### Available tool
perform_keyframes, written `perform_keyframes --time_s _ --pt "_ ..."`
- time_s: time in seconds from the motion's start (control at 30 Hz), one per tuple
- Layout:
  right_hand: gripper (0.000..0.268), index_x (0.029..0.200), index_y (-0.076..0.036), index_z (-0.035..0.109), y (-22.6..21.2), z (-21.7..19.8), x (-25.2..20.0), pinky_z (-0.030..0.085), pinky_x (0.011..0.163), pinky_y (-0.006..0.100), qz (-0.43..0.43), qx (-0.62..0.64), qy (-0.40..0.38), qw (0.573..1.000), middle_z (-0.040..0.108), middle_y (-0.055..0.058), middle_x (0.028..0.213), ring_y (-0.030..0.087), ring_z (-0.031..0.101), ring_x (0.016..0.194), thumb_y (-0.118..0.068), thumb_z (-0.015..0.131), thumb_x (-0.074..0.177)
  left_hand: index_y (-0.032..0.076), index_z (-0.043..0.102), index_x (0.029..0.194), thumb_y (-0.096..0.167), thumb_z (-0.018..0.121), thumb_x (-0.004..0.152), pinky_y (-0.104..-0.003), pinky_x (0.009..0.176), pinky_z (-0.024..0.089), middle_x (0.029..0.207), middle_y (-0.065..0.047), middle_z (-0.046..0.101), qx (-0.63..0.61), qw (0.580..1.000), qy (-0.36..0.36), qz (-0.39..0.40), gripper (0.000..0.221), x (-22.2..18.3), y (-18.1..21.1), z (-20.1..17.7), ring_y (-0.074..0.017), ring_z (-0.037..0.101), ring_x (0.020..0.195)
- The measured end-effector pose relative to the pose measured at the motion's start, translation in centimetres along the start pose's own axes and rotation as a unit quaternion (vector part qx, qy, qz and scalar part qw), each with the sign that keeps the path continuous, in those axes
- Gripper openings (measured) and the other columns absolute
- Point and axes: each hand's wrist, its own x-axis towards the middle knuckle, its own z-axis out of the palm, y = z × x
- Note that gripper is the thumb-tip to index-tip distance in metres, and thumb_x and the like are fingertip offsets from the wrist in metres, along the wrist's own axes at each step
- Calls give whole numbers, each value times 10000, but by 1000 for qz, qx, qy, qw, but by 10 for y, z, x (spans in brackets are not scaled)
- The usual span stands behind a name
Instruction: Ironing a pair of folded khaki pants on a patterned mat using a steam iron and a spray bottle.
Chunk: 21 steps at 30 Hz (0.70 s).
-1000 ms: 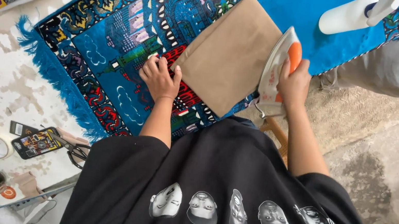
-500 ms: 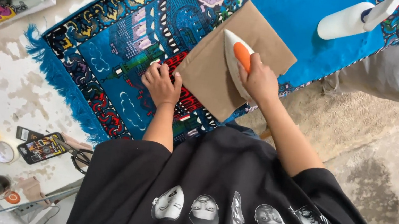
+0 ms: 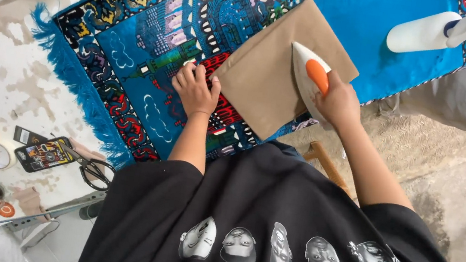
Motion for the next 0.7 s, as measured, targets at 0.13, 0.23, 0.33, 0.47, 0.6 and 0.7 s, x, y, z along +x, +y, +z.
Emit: perform_keyframes --time_s 0.13,0.23,0.33,0.47,0.6,0.7 --pt "287 1030 -75 471 16 15 6 395 450 548 -31 -48 68 996 646 229 772 483 596 643 -180 695 885 104 553 1041 427 351 1034 -522 911 368 1145 -145 505 -4 1000 4 2 381 3 1 -2 -356 483 1007" --pt "217 1051 -89 539 2 -11 35 502 509 533 -5 -51 90 995 665 194 850 452 640 683 -159 678 900 105 558 1035 405 390 1017 -517 900 375 1140 -138 507 7 1000 -2 3 344 0 1 0 -349 483 1004" --pt "122 1003 -85 489 5 -34 80 444 477 558 24 -15 110 994 642 199 794 452 600 656 -122 575 925 106 557 1033 414 375 1022 -517 902 378 1145 -134 506 5 1000 -6 5 358 0 1 0 -346 481 1004" --pt "168 1040 -78 584 22 -44 106 414 503 462 -72 48 116 989 613 139 819 331 527 632 -122 645 890 105 556 1036 417 383 1014 -513 899 364 1147 -135 504 5 1000 -4 -1 358 2 3 -1 -349 479 998" --pt "288 1134 -102 627 1 -45 61 502 600 437 -54 50 -21 997 662 111 893 292 623 757 -88 631 847 100 548 1034 407 310 1062 -494 890 349 1152 -130 499 -2 1000 -2 3 390 6 7 -9 -342 470 994" --pt "567 1340 -154 641 4 4 10 575 838 612 -76 -20 -15 997 741 275 973 502 716 959 -260 708 787 167 477 1009 491 348 995 -477 917 358 1110 -53 451 11 1000 26 10 349 -3 -6 16 -315 494 1027"
